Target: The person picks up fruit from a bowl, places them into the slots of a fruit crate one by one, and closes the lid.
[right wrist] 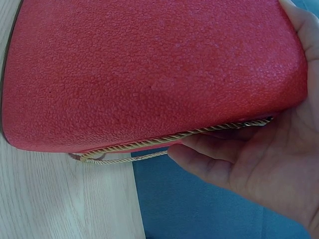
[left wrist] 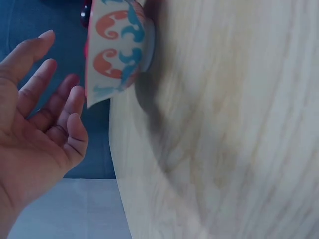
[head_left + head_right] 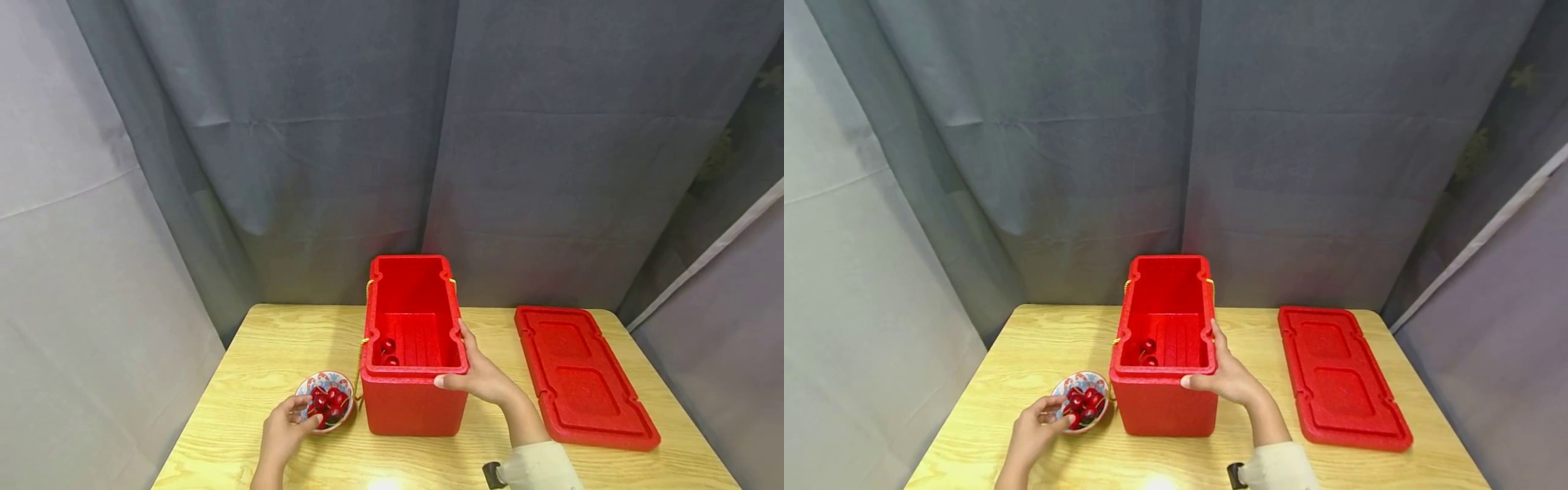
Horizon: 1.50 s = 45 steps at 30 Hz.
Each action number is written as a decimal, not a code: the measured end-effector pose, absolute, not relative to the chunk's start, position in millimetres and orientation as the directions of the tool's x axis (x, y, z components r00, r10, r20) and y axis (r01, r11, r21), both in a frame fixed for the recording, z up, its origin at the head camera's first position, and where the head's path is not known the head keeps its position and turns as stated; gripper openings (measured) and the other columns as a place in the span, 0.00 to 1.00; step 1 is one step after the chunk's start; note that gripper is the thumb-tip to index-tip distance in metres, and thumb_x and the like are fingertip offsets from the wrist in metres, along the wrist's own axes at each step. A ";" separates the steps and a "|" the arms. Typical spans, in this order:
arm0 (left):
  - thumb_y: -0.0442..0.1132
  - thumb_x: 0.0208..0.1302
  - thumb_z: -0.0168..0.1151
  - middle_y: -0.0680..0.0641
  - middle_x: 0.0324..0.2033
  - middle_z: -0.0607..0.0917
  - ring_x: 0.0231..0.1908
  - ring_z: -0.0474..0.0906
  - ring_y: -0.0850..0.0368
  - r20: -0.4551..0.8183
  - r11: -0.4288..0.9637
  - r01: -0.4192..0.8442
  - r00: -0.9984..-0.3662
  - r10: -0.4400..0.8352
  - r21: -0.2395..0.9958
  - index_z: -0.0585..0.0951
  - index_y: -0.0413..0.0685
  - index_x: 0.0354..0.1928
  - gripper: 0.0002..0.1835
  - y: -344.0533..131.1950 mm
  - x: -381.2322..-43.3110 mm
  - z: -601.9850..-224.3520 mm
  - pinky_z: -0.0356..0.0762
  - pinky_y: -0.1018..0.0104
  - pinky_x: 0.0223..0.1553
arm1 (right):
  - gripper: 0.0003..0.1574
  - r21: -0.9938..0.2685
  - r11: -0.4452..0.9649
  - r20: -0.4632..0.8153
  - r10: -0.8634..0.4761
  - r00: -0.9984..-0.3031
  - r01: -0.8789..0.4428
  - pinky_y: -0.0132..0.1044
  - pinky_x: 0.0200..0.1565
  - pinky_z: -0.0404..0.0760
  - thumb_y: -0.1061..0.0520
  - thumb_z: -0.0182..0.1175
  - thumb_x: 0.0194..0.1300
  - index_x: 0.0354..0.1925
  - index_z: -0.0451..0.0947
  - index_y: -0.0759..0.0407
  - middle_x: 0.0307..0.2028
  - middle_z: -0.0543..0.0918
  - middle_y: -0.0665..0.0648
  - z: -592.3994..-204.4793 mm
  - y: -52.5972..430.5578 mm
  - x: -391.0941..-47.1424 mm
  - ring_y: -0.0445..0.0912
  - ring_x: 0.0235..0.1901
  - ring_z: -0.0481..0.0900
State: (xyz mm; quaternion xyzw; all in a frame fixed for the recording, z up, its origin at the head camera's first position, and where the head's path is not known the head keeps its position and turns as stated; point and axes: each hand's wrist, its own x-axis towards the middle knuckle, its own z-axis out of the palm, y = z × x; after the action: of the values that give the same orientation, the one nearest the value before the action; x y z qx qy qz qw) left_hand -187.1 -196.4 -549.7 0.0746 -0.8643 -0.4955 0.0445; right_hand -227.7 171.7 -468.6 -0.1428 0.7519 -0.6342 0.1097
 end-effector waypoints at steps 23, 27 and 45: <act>0.31 0.39 0.74 0.48 0.29 0.83 0.32 0.77 0.52 0.072 0.611 0.015 -0.995 -0.069 0.791 0.82 0.37 0.36 0.17 -194.7 -195.2 -567.2 0.73 0.62 0.33 | 0.71 -0.988 0.138 0.014 -0.361 -0.933 -0.068 0.45 0.44 0.78 0.57 0.71 0.46 0.71 0.31 0.47 0.60 0.62 0.62 -466.0 172.2 -225.5 0.57 0.56 0.65; 0.30 0.39 0.73 0.49 0.28 0.82 0.30 0.77 0.53 0.079 0.624 0.018 -0.994 -0.071 0.781 0.82 0.38 0.34 0.15 -193.3 -196.7 -566.8 0.73 0.65 0.31 | 0.70 -0.989 0.133 0.017 -0.362 -0.932 -0.069 0.46 0.44 0.78 0.57 0.71 0.46 0.71 0.31 0.46 0.60 0.62 0.62 -465.4 171.8 -225.9 0.58 0.56 0.64; 0.38 0.45 0.73 0.47 0.36 0.81 0.36 0.74 0.50 0.128 0.625 0.000 -0.979 -0.159 0.781 0.85 0.43 0.37 0.14 -188.1 -196.7 -531.8 0.72 0.58 0.36 | 0.70 -0.987 0.137 0.027 -0.365 -0.931 -0.082 0.45 0.45 0.77 0.58 0.71 0.46 0.71 0.31 0.47 0.60 0.61 0.62 -467.0 171.2 -228.3 0.58 0.57 0.64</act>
State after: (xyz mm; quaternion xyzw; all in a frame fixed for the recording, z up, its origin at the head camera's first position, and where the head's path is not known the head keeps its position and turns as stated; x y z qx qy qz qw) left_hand -196.7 -188.1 -531.8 0.0443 -0.8965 -0.4309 0.0926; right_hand -228.3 171.2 -467.0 -0.1498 0.7458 -0.6396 0.1104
